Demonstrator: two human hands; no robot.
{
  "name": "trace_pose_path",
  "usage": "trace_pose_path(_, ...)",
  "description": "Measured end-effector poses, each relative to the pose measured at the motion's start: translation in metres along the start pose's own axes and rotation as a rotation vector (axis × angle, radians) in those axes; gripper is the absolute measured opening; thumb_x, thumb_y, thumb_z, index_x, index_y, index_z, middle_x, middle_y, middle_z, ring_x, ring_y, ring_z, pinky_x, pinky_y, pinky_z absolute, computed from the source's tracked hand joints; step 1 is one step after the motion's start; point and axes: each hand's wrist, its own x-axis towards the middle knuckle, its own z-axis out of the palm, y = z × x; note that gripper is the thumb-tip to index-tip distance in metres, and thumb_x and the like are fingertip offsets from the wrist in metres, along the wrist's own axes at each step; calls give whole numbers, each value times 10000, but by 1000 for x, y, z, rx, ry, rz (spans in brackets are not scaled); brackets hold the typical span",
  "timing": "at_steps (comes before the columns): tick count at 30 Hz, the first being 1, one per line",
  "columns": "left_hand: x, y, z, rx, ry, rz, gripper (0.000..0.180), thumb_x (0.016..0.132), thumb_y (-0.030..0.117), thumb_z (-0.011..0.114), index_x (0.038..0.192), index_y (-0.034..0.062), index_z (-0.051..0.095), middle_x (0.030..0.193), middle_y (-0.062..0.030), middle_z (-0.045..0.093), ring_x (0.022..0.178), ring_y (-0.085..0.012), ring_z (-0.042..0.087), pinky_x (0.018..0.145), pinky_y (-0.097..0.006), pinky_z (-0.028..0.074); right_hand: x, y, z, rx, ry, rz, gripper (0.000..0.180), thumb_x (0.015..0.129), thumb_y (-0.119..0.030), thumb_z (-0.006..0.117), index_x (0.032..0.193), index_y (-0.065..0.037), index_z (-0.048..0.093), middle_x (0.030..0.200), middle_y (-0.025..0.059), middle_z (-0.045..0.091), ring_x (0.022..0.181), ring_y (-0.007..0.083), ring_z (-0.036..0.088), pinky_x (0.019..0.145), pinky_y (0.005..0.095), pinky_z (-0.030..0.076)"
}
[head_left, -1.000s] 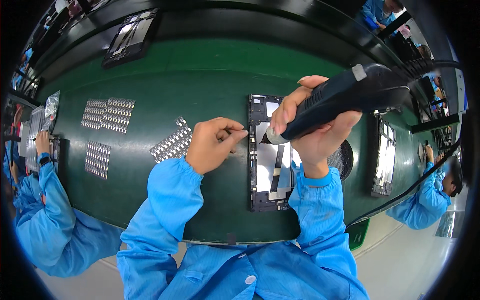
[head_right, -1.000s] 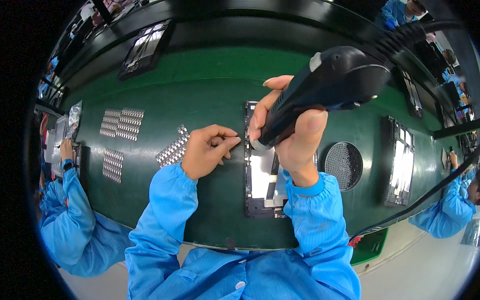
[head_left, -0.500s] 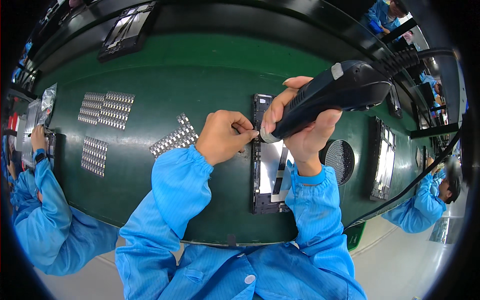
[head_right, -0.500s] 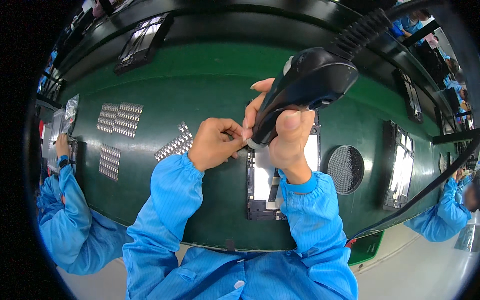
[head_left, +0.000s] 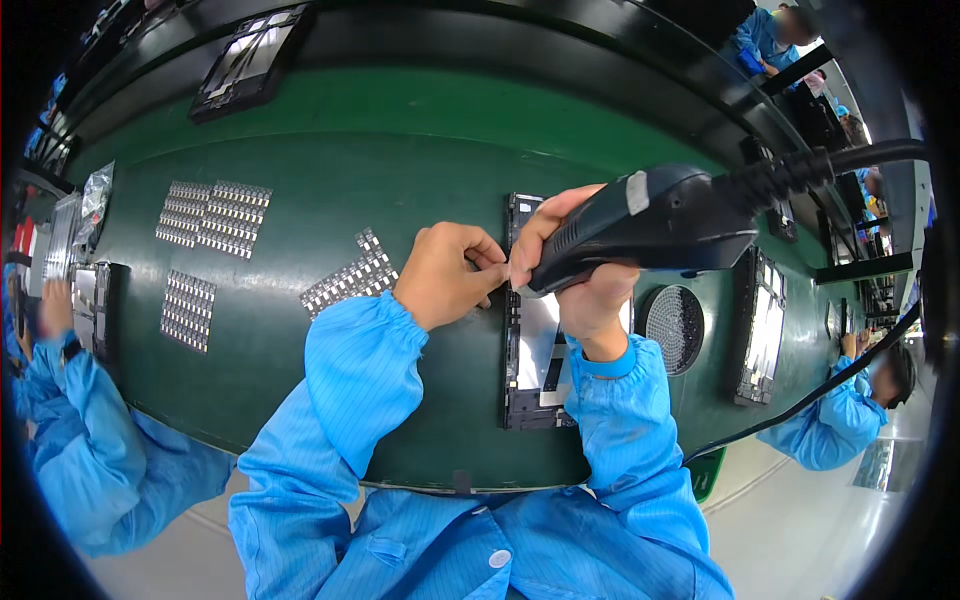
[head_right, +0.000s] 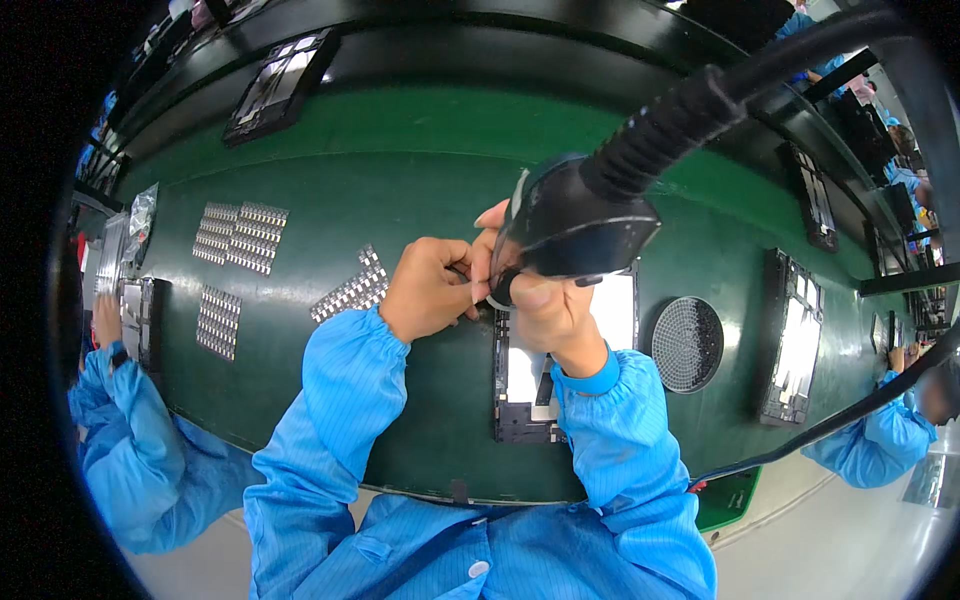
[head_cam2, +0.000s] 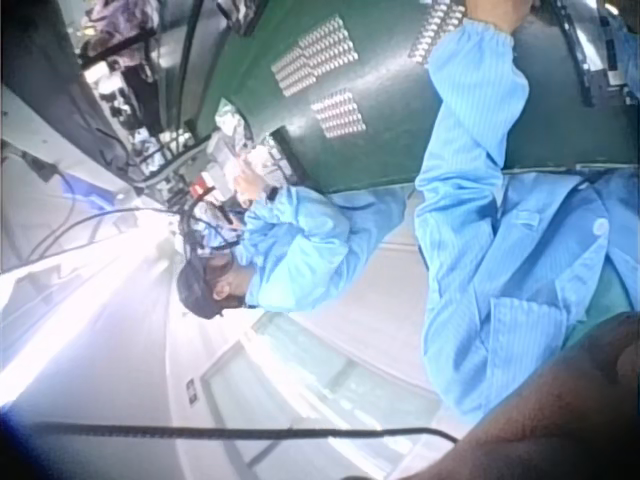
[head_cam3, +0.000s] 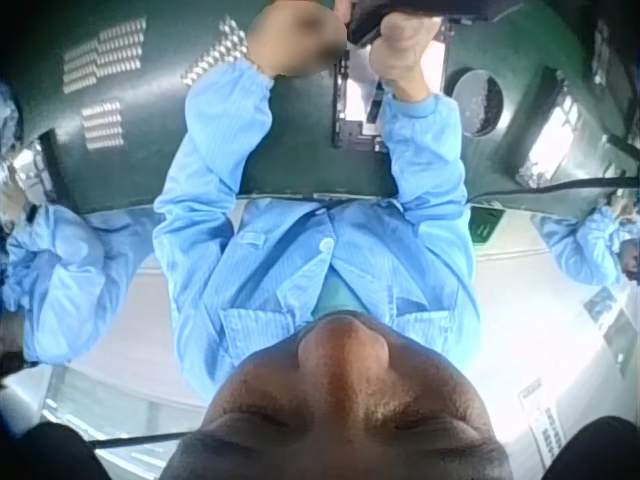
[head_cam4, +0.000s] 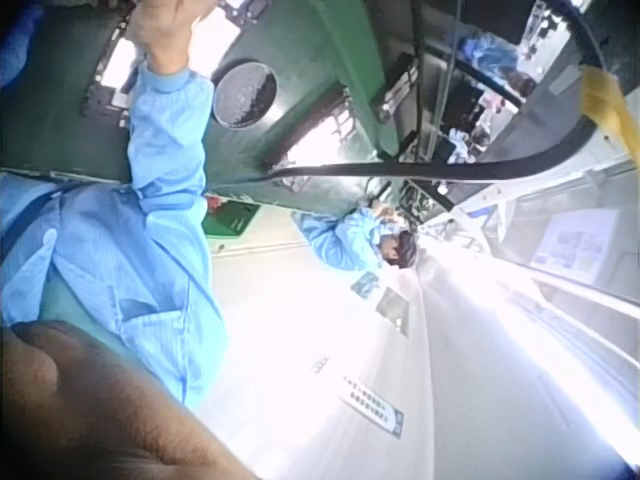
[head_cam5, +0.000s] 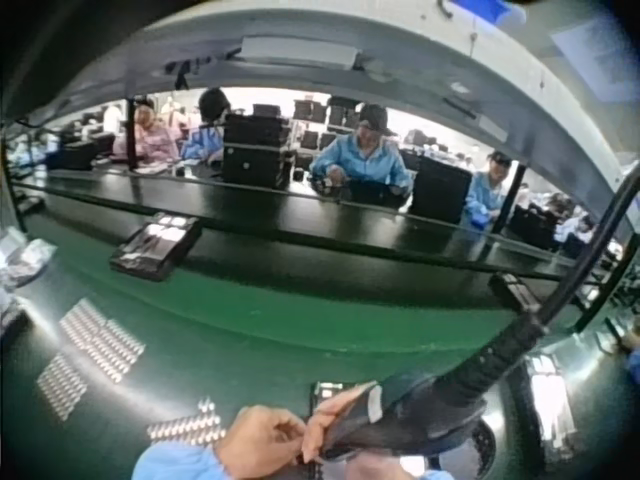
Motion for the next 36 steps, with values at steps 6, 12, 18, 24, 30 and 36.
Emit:
trace_pose_path(6, 1, 2, 5, 9, 1, 1, 174, 776, 98, 725, 817, -58, 660, 694, -95, 652, 542, -134, 631, 462, -249, 506, 0, -11, 2, 39, 115, -4, 816, 710, -604, 711, 1120, 50, 449, 670, 119, 584, 558, 162, 580, 515, 260, 486)
trace_pose_path(12, 2, 2, 6, 39, 12, -51, 193, 784, 117, 735, 851, -41, 647, 741, -69, 641, 548, -106, 614, 416, -212, 453, -17, -68, -53, -387, 162, -228, 512, 681, 43, 793, 1106, 12, 511, 672, 7, 541, 590, 59, 519, 510, 194, 405)
trace_pose_path(18, 1, 4, 11, 83, 25, -79, 192, 805, 133, 717, 869, -30, 638, 724, -52, 638, 508, -75, 578, 391, -179, 404, -77, -93, -120, -172, 521, -320, 369, 709, 121, 696, 982, -26, 497, 621, 80, 584, 469, 140, 560, 451, 251, 458)
trace_pose_path(24, 1, 6, 10, 110, 36, -89, 202, 808, 136, 714, 873, -37, 634, 675, -52, 630, 504, -83, 578, 385, -181, 401, -97, -80, -130, -251, 633, -261, 343, 712, 123, 689, 971, 1, 501, 605, 78, 584, 477, 129, 564, 457, 229, 443)
trace_pose_path(30, 1, 6, 11, 131, 43, -89, 197, 806, 130, 716, 870, -39, 637, 688, -57, 637, 521, -86, 588, 403, -183, 409, -96, -73, -130, -254, 592, -268, 326, 725, 131, 684, 987, 17, 527, 635, 72, 611, 515, 97, 560, 465, 230, 445)
trace_pose_path(36, 2, 5, 11, 140, 41, -74, 195, 809, 128, 718, 864, -41, 637, 677, -58, 638, 514, -82, 589, 404, -180, 410, -98, -73, -132, -315, 549, -256, 352, 732, 133, 662, 992, -4, 469, 605, 88, 578, 477, 140, 564, 447, 248, 459)
